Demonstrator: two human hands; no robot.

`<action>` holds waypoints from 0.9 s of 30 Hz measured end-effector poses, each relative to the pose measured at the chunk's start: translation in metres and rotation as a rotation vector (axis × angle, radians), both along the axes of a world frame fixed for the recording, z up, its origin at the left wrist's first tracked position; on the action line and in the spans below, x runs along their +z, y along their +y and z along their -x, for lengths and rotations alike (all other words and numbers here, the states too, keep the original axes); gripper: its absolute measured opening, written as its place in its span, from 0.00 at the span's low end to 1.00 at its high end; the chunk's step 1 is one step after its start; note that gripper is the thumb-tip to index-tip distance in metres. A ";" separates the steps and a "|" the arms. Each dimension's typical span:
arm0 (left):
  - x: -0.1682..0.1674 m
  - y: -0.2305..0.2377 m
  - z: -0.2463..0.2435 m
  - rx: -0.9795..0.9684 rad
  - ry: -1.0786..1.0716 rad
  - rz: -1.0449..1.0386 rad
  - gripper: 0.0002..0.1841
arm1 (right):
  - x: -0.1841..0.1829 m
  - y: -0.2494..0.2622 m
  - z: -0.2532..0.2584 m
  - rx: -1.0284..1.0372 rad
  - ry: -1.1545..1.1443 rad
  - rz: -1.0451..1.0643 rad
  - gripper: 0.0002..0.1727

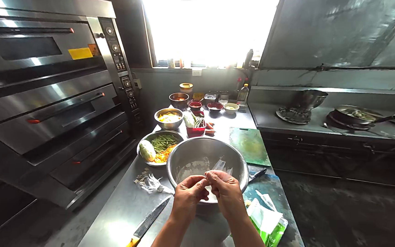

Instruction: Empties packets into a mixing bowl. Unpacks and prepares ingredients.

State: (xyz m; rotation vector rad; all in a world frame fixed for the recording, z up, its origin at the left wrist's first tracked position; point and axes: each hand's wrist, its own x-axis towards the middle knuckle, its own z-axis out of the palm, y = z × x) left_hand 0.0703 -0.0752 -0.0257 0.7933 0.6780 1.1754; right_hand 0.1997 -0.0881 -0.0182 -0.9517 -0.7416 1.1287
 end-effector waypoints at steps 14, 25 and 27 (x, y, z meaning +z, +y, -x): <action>0.006 -0.035 0.063 0.076 -0.045 0.045 0.09 | 0.008 -0.016 0.014 0.052 0.026 0.024 0.07; -0.079 -0.164 0.326 0.292 0.140 -0.052 0.11 | -0.007 -0.008 -0.004 0.116 0.000 -0.007 0.11; -0.190 -0.224 0.400 0.331 -0.064 -0.055 0.14 | -0.007 -0.006 -0.009 0.108 0.025 -0.004 0.11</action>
